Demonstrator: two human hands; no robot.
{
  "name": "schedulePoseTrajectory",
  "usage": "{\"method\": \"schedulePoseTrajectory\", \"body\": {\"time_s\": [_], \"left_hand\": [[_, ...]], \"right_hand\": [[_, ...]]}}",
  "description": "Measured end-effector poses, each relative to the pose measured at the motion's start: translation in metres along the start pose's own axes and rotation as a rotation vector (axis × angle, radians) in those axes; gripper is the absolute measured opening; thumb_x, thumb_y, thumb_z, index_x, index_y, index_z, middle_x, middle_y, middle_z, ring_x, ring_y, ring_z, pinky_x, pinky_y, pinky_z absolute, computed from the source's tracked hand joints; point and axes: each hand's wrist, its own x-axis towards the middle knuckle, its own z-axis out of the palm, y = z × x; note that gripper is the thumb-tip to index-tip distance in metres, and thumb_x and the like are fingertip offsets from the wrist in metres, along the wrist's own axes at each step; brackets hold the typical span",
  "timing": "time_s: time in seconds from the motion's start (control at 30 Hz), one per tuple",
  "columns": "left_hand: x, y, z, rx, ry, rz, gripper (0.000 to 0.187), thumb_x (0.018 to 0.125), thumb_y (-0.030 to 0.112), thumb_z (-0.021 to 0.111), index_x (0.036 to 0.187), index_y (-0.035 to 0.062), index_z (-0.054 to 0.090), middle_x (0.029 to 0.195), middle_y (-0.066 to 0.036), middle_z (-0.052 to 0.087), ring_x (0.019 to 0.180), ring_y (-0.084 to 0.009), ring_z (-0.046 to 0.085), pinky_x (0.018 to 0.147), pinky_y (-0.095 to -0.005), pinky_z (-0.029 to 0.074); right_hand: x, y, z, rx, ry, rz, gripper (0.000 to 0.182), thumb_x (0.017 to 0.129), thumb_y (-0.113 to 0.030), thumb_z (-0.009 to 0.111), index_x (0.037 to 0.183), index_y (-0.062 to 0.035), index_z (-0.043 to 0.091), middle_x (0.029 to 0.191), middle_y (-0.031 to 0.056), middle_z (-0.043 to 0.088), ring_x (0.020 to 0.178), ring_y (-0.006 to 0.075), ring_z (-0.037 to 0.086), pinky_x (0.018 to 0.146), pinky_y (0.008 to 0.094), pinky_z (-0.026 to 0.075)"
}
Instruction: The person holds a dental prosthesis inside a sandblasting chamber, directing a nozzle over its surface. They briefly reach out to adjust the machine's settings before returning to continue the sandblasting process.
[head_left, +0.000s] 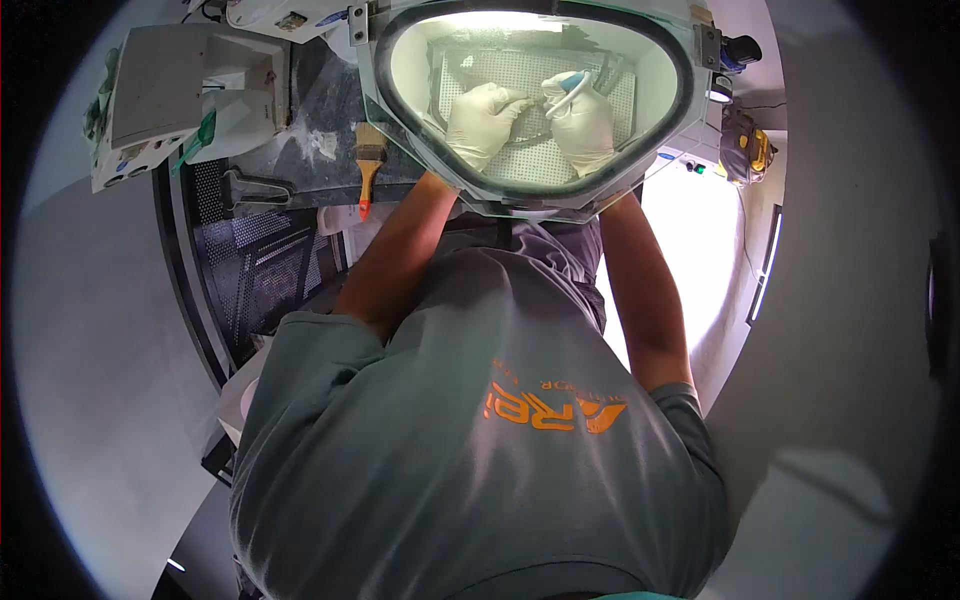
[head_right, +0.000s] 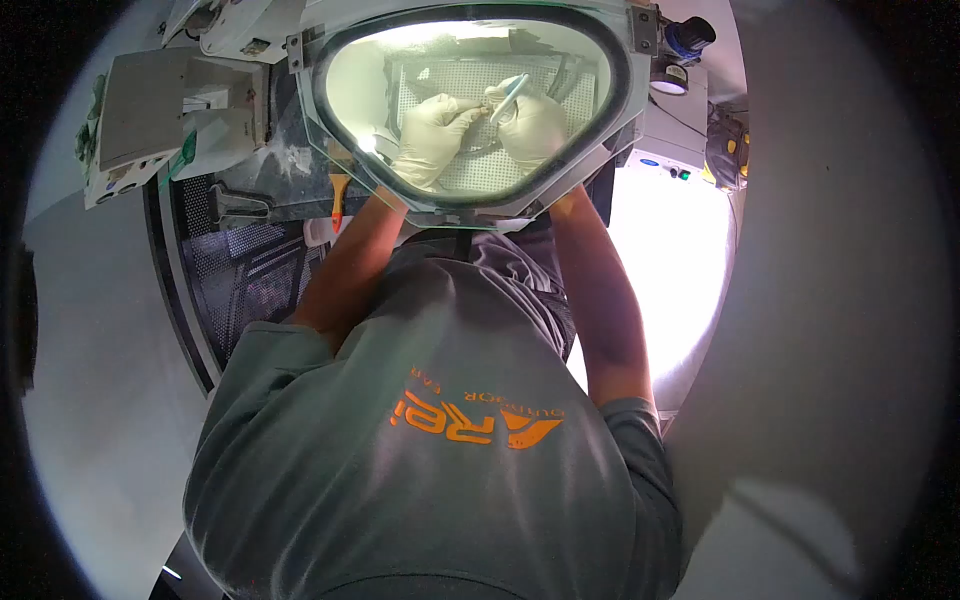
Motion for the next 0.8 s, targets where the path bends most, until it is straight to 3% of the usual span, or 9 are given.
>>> {"method": "schedulePoseTrajectory", "body": {"time_s": [0.07,0.1,0.27,0.37,0.4,0.5,0.53,0.77,0.8], "left_hand": [[-0.001,0.002,-0.001,-0.018,0.011,-0.006,0.016,0.093,0.014,0.083,0.106,0.0049,0.085,0.097,-0.014,0.081,0.086,-0.0272,0.078,0.08,-0.0363,0.061],[-0.001,0.007,-0.004,0.046,-0.016,-0.03,0.015,0.093,0.013,0.083,0.105,0.004,0.084,0.097,-0.014,0.081,0.086,-0.027,0.078,0.079,-0.0356,0.06],[0.0,0.005,-0.002,-0.102,0.014,-0.05,0.016,0.094,0.012,0.083,0.107,0.0025,0.084,0.099,-0.015,0.081,0.089,-0.0251,0.078,0.082,-0.0346,0.061],[0.0,0.005,-0.003,-0.105,0.012,-0.051,0.017,0.095,0.01,0.082,0.109,0.0019,0.084,0.1,-0.014,0.082,0.089,-0.0235,0.078,0.082,-0.0342,0.06],[0.0,0.004,-0.002,-0.112,0.014,-0.06,0.017,0.095,0.01,0.082,0.109,0.0018,0.084,0.1,-0.015,0.081,0.089,-0.0236,0.078,0.082,-0.0343,0.06],[0.0,0.011,-0.004,-0.135,-0.01,-0.161,0.017,0.094,0.01,0.081,0.109,0.0016,0.083,0.099,-0.016,0.081,0.089,-0.0239,0.078,0.081,-0.0348,0.06],[0.0,0.005,-0.002,-0.121,-0.001,-0.134,0.017,0.095,0.01,0.081,0.109,0.0019,0.083,0.099,-0.015,0.081,0.089,-0.0242,0.078,0.082,-0.0348,0.06],[0.0,-0.001,0.001,-0.039,0.045,-0.043,0.018,0.095,0.013,0.079,0.11,0.0026,0.083,0.1,-0.015,0.081,0.089,-0.0269,0.078,0.081,-0.0364,0.06],[0.002,0.016,-0.008,0.006,-0.036,-0.15,0.018,0.095,0.013,0.078,0.11,0.0032,0.083,0.102,-0.015,0.081,0.092,-0.0279,0.078,0.085,-0.0363,0.061]], "right_hand": [[0.0,-0.006,-0.002,0.046,-0.039,0.107,0.022,0.096,-0.015,0.071,0.116,-0.0065,0.078,0.103,0.0172,0.079,0.094,0.0341,0.078,0.083,0.0431,0.06],[0.0,-0.011,-0.002,0.043,-0.038,0.149,0.021,0.096,-0.013,0.07,0.114,-0.0063,0.078,0.102,0.017,0.079,0.093,0.0355,0.077,0.082,0.0433,0.059],[0.003,-0.009,-0.003,-0.088,-0.027,-0.047,0.021,0.099,-0.015,0.067,0.115,-0.0047,0.078,0.104,0.0177,0.078,0.094,0.037,0.077,0.08,0.0443,0.059],[0.003,-0.004,-0.001,-0.078,-0.039,-0.005,0.022,0.1,-0.016,0.066,0.113,-0.0039,0.078,0.106,0.0185,0.079,0.095,0.0384,0.076,0.081,0.0453,0.059],[0.002,-0.01,0.0,0.029,-0.03,0.096,0.021,0.101,-0.016,0.065,0.112,-0.0035,0.079,0.106,0.0194,0.079,0.096,0.0397,0.076,0.082,0.0456,0.059],[0.003,-0.015,0.0,0.091,-0.001,0.105,0.022,0.102,-0.017,0.065,0.112,-0.003,0.078,0.104,0.0201,0.079,0.097,0.04,0.076,0.083,0.0455,0.059],[0.004,-0.009,-0.002,-0.015,-0.03,0.014,0.022,0.102,-0.016,0.065,0.113,-0.0022,0.077,0.103,0.0211,0.078,0.097,0.0397,0.076,0.083,0.0455,0.059],[0.003,0.001,0.002,0.007,0.007,0.038,0.018,0.097,-0.012,0.071,0.111,-0.003,0.076,0.097,0.0205,0.078,0.091,0.0392,0.077,0.078,0.0452,0.059],[0.002,0.003,0.003,-0.008,0.027,0.011,0.018,0.096,-0.012,0.072,0.111,-0.0035,0.076,0.097,0.02,0.078,0.09,0.039,0.077,0.078,0.0449,0.059]]}}
